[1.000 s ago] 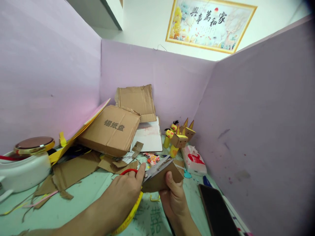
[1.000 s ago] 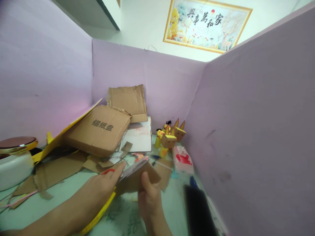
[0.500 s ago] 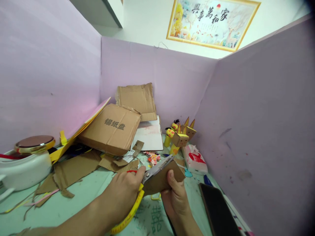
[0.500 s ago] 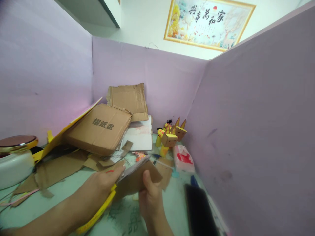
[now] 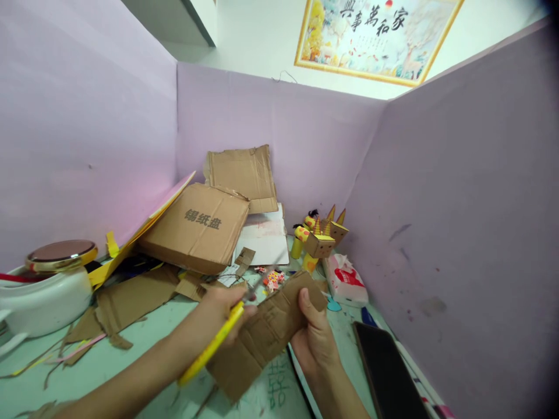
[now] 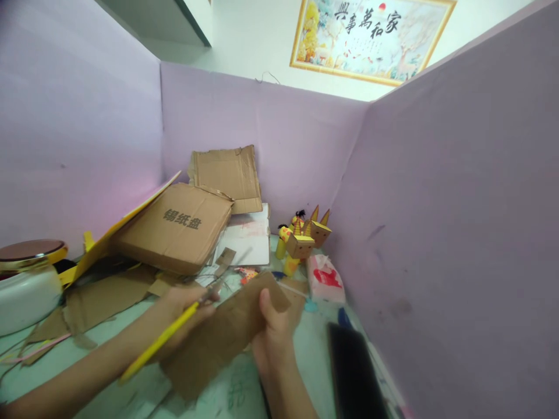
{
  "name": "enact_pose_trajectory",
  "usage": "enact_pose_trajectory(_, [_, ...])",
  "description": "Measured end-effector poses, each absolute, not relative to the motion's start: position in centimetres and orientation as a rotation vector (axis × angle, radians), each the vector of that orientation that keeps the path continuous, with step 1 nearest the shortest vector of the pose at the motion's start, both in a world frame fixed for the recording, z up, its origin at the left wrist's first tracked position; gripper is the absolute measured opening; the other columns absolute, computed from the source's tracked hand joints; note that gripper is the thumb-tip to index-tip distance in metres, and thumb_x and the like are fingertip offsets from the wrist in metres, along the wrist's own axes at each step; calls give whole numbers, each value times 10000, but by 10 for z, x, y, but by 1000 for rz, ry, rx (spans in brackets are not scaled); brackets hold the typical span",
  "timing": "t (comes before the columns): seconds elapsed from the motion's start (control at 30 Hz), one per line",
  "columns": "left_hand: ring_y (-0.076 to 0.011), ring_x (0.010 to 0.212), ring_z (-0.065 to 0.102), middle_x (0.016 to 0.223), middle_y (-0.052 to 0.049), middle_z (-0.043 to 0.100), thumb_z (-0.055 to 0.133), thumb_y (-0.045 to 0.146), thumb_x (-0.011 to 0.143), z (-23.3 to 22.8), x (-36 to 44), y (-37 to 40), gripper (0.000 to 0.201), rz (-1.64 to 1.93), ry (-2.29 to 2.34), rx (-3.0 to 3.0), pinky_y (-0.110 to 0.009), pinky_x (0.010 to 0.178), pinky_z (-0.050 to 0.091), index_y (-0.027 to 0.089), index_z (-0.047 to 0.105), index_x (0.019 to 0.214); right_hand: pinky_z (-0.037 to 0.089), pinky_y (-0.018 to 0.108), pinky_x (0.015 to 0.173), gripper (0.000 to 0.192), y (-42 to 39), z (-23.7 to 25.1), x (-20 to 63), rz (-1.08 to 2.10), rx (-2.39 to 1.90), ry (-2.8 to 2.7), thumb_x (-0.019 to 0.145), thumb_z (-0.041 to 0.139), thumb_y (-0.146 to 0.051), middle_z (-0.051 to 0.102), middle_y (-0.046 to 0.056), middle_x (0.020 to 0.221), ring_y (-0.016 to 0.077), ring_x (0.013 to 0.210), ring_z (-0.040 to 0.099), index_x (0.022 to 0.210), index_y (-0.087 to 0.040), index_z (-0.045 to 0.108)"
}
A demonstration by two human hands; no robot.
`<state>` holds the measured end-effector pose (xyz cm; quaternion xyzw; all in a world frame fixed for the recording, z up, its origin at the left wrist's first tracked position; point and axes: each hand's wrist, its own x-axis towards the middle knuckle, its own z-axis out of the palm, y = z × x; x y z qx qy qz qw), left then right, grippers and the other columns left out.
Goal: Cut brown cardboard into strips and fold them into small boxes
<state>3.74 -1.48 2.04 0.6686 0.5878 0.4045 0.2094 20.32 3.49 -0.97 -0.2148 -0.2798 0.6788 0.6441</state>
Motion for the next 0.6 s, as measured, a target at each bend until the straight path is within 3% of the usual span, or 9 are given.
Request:
enact_pose_trajectory(0.2, [-211, 752, 619, 807, -57, 683, 445, 298, 786, 12, -8, -13, 264, 564, 2099, 2015, -243, 629, 393, 230, 612, 979, 512, 381, 815, 264, 52, -12, 215, 1809, -581, -526, 656, 729, -339, 735, 26, 828, 200, 777, 671, 871, -192, 682])
enact_pose_trajectory(0.33, [-221, 767, 620, 838, -72, 686, 484, 241, 730, -3, -25, -18, 251, 264, 2045, 2102, -260, 652, 402, 226, 639, 927, 522, 353, 795, 205, 55, -15, 216, 1872, -587, -513, 700, 698, -329, 740, 21, 799, 178, 725, 676, 844, -183, 686])
enact_pose_trajectory(0.47, [-217, 866, 605, 963, -64, 679, 518, 189, 678, -5, -41, -17, 358, 334, 1929, 2116, -272, 741, 412, 227, 627, 1017, 529, 353, 763, 162, 57, -18, 213, 1918, -666, -499, 729, 666, -291, 740, 43, 754, 187, 709, 680, 811, -152, 684])
enact_pose_trajectory(0.6, [-213, 840, 601, 919, -59, 682, 493, 329, 759, 1, -30, -14, 257, 715, 2011, 1924, -282, 740, 432, 204, 653, 916, 513, 342, 778, 183, 53, -23, 206, 2037, -679, -583, 733, 645, -254, 734, 81, 740, 197, 722, 682, 819, -96, 678])
